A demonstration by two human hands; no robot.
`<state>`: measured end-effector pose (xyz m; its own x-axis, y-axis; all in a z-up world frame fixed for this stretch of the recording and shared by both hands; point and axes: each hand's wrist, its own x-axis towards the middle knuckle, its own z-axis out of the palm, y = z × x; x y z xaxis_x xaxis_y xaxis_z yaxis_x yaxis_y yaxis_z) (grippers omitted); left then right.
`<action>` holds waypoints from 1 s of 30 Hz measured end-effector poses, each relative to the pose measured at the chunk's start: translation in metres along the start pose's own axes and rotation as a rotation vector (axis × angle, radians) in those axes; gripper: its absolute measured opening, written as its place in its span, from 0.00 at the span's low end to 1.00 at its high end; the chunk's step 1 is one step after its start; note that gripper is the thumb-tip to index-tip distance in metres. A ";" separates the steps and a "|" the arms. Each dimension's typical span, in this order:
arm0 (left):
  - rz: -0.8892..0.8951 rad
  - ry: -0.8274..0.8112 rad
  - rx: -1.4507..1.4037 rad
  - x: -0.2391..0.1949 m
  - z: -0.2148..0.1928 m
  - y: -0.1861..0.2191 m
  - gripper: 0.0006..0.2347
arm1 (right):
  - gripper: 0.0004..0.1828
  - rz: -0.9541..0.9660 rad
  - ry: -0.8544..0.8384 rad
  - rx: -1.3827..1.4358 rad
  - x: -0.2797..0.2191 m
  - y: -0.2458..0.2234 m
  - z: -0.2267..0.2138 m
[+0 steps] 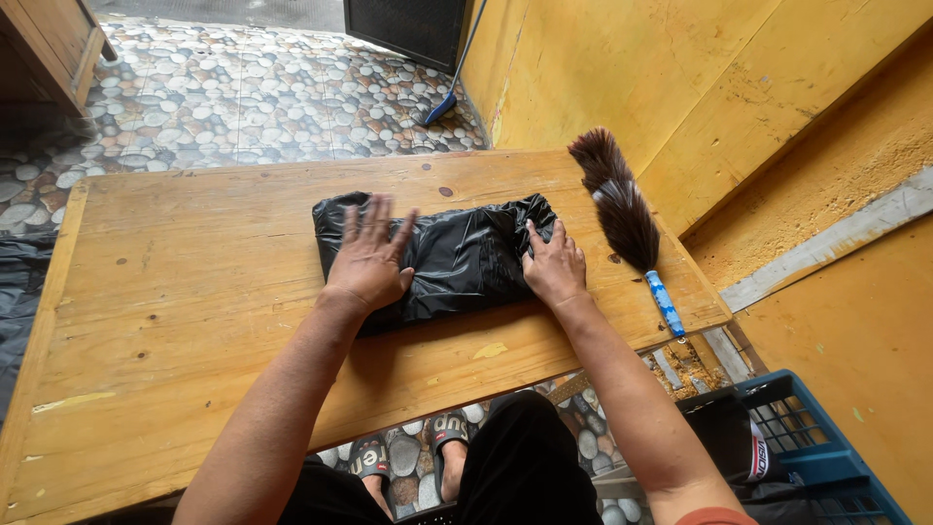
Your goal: The person folds a large black plastic sheet on a wooden table, repeatedly folding it into a compact rectangular bundle. They then pick up a smaller folded plastic item from a nearby chair and place it on the table.
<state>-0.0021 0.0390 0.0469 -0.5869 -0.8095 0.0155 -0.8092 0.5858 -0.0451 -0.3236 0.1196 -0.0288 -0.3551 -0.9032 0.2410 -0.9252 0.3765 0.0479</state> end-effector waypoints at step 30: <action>0.545 -0.171 -0.064 0.035 0.022 0.009 0.37 | 0.36 0.256 -0.290 0.177 0.006 -0.019 -0.054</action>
<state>-0.0294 0.0152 0.0253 -0.9112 -0.3816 -0.1552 -0.3942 0.9171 0.0596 -0.3008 0.1175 0.0237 -0.5760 -0.8152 -0.0603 -0.8019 0.5778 -0.1516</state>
